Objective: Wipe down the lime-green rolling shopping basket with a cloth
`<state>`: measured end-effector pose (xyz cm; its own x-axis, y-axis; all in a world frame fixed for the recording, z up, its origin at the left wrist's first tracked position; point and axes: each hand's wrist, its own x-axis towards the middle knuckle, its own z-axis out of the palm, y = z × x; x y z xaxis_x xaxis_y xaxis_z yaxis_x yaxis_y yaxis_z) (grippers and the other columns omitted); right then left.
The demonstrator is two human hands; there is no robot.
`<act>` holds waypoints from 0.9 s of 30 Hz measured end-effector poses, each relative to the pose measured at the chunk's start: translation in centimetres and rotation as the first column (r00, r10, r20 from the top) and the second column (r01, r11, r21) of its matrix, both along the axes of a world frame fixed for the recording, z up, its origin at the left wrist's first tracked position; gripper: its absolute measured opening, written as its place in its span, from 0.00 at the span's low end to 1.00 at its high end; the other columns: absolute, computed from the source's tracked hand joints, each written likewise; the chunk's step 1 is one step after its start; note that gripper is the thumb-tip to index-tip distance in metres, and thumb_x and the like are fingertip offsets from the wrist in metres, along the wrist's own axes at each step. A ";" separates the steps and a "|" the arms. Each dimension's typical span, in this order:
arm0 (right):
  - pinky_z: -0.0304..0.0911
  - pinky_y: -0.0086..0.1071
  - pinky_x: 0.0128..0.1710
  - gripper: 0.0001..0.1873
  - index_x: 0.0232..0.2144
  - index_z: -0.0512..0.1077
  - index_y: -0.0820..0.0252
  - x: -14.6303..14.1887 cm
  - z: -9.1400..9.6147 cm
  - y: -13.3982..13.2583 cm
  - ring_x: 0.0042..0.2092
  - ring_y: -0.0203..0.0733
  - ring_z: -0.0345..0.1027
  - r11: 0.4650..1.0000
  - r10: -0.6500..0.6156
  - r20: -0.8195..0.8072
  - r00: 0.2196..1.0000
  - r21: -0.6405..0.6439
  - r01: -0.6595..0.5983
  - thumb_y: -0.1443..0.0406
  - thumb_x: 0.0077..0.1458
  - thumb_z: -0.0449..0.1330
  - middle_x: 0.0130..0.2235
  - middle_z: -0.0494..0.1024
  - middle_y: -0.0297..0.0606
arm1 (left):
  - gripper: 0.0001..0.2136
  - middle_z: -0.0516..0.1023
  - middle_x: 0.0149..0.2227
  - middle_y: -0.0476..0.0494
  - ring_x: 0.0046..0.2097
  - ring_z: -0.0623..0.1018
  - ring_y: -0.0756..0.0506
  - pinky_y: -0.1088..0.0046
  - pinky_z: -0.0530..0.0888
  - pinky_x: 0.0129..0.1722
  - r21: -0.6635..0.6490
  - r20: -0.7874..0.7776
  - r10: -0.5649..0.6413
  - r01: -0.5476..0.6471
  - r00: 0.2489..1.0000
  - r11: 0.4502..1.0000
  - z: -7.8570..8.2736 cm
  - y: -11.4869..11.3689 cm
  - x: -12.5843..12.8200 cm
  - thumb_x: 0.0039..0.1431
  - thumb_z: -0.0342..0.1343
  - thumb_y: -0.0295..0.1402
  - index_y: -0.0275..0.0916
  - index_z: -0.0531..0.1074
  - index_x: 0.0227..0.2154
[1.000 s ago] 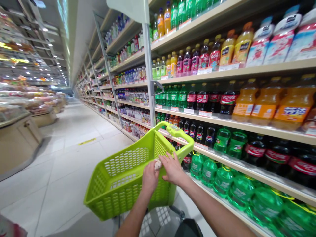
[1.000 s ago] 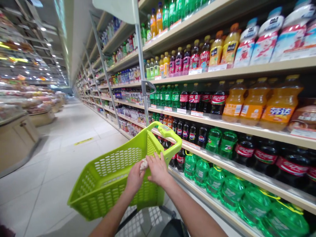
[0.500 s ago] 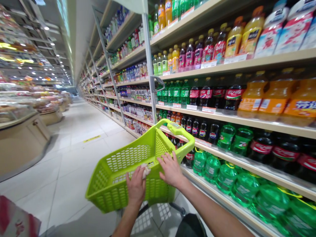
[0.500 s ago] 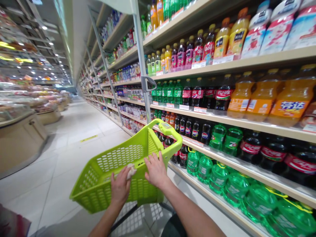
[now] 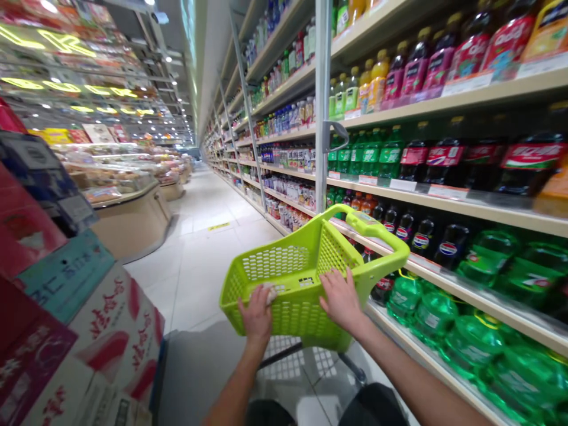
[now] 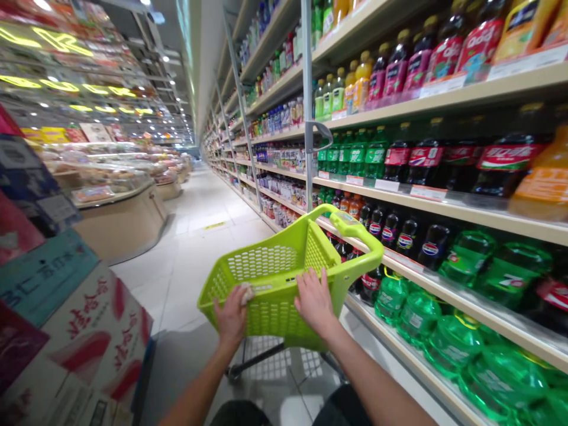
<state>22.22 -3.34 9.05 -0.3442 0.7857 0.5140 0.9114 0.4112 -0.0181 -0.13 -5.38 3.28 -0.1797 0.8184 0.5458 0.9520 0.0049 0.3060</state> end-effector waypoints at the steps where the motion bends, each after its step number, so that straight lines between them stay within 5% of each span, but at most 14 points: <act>1: 0.33 0.52 0.57 0.23 0.48 0.65 0.64 -0.5 -0.2 -0.1 0.54 0.53 0.54 1.000 0.025 0.005 1.000 -0.015 -0.025 0.63 0.48 0.55 0.48 0.70 0.46 | 0.19 0.68 0.53 0.43 0.55 0.65 0.45 0.51 0.43 0.58 -0.014 -0.017 -0.099 0.099 0.995 0.995 0.4 0.3 1.8 0.52 0.42 0.23 0.44 0.66 0.46; 4: 0.35 0.50 0.57 0.24 0.49 0.64 0.64 -1.0 -0.5 0.0 0.54 0.51 0.54 0.997 0.064 0.013 0.998 -0.032 -0.064 0.65 0.48 0.54 0.49 0.69 0.45 | 0.21 0.66 0.54 0.45 0.56 0.63 0.45 0.50 0.41 0.58 -0.033 -0.031 -0.190 0.189 0.981 0.981 1.0 0.7 4.0 0.51 0.44 0.22 0.46 0.66 0.46; 6: 0.35 0.49 0.57 0.24 0.50 0.63 0.63 -0.7 -0.5 0.1 0.54 0.50 0.54 0.996 0.082 0.020 0.996 -0.030 -0.081 0.66 0.48 0.54 0.49 0.69 0.44 | 0.21 0.67 0.53 0.45 0.55 0.64 0.45 0.50 0.40 0.58 -0.031 -0.027 -0.145 0.144 0.989 0.989 0.6 0.0 1.7 0.50 0.44 0.22 0.46 0.66 0.46; 10: 0.34 0.49 0.57 0.25 0.50 0.63 0.65 -0.4 -0.6 0.1 0.53 0.51 0.55 0.997 0.069 0.011 0.998 -0.025 -0.069 0.65 0.47 0.54 0.49 0.69 0.45 | 0.18 0.68 0.52 0.43 0.52 0.67 0.45 0.49 0.42 0.57 0.020 0.129 0.209 -0.214 0.969 0.977 -0.7 -1.7 -6.6 0.53 0.41 0.25 0.45 0.65 0.46; 13: 0.33 0.50 0.58 0.26 0.50 0.63 0.68 -1.0 -0.5 -0.2 0.53 0.52 0.54 0.999 0.030 -0.006 1.000 -0.037 -0.030 0.64 0.47 0.55 0.48 0.69 0.48 | 0.16 0.68 0.51 0.39 0.52 0.67 0.42 0.46 0.46 0.55 0.028 0.279 0.393 -0.417 0.876 0.909 -1.1 -1.3 -7.8 0.55 0.40 0.30 0.41 0.64 0.46; 17: 0.32 0.50 0.58 0.27 0.51 0.62 0.67 -1.3 -0.5 -0.3 0.53 0.51 0.54 0.998 0.033 -0.012 0.999 -0.049 -0.034 0.63 0.47 0.55 0.49 0.68 0.48 | 0.17 0.67 0.53 0.41 0.55 0.64 0.44 0.51 0.44 0.57 0.039 0.087 0.052 -0.056 0.995 0.998 -0.5 0.3 -1.1 0.53 0.41 0.25 0.42 0.67 0.44; 20: 0.33 0.49 0.58 0.27 0.51 0.61 0.65 -0.8 -0.5 -0.2 0.54 0.50 0.54 0.998 0.055 -0.003 0.998 -0.039 -0.055 0.64 0.47 0.55 0.49 0.68 0.46 | 0.20 0.66 0.54 0.45 0.56 0.63 0.45 0.53 0.41 0.58 -0.025 -0.001 -0.122 0.122 0.992 0.992 0.0 0.5 1.8 0.51 0.43 0.23 0.44 0.67 0.45; 23: 0.33 0.48 0.58 0.27 0.51 0.61 0.65 -0.4 -0.5 -0.2 0.53 0.50 0.54 0.997 0.070 -0.001 0.998 -0.023 -0.070 0.65 0.47 0.55 0.49 0.68 0.46 | 0.20 0.67 0.53 0.45 0.55 0.64 0.45 0.52 0.40 0.58 -0.024 -0.002 -0.051 0.051 0.999 0.998 -0.2 -0.2 -1.3 0.51 0.42 0.23 0.45 0.67 0.45; 27: 0.33 0.50 0.58 0.27 0.51 0.62 0.66 -0.6 -0.6 -0.2 0.53 0.52 0.54 0.998 0.054 -0.014 0.998 -0.029 -0.055 0.64 0.47 0.55 0.49 0.68 0.47 | 0.18 0.68 0.52 0.44 0.52 0.68 0.44 0.47 0.43 0.56 0.038 0.146 0.253 -0.261 0.956 0.965 -0.8 -1.0 -6.4 0.55 0.39 0.27 0.45 0.63 0.48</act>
<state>21.60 -3.58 8.44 -0.3802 0.7806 0.4961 0.8872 0.4594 -0.0430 -6.52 -6.42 2.52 -0.4569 0.7031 0.5448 0.8692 0.2228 0.4414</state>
